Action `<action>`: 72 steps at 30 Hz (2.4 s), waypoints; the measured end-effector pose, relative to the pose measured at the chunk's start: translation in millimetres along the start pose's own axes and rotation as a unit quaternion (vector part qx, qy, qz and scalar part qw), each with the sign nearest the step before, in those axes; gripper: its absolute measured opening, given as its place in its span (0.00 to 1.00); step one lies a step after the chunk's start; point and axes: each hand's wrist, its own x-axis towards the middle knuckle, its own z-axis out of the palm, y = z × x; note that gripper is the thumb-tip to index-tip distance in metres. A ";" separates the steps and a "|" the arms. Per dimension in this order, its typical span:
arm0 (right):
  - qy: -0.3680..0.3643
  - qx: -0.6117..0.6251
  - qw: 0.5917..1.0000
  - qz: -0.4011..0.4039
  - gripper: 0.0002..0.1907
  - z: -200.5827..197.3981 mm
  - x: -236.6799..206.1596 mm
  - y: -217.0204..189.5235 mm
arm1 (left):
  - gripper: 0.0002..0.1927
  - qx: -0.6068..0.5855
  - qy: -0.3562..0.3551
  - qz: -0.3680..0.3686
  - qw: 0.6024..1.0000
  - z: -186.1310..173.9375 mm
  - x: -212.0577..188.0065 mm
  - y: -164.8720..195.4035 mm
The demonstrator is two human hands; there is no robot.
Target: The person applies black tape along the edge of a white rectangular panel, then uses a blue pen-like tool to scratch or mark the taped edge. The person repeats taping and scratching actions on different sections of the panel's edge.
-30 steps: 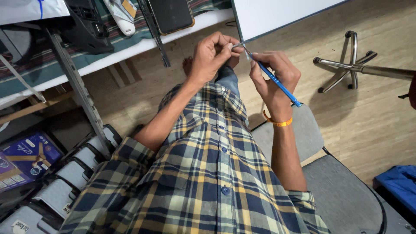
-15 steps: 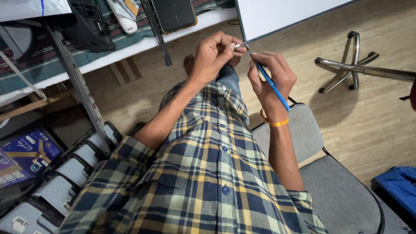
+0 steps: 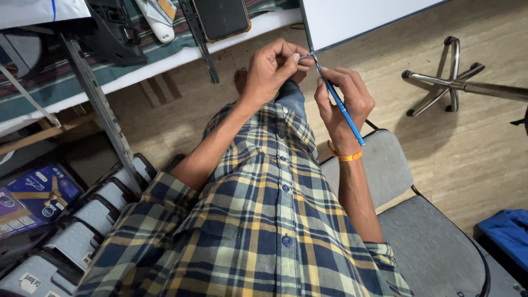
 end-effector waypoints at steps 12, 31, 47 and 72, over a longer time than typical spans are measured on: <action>-0.004 -0.020 1.000 -0.015 0.10 3.3 -2.3 1.7 | 0.07 0.002 0.000 0.001 1.000 0.4 -0.8 1.5; 0.058 0.126 0.978 0.154 0.04 -24.7 1.5 20.1 | 0.11 0.066 0.037 -0.090 0.993 -29.8 -23.9 -21.2; 0.067 0.348 0.931 0.087 0.23 -32.1 8.2 51.0 | 0.08 0.097 0.065 -0.061 0.991 -9.9 -12.9 -3.0; 0.079 0.023 0.995 -0.051 0.15 -5.4 39.3 42.3 | 0.13 -0.055 0.031 -0.131 0.989 6.3 -1.8 9.9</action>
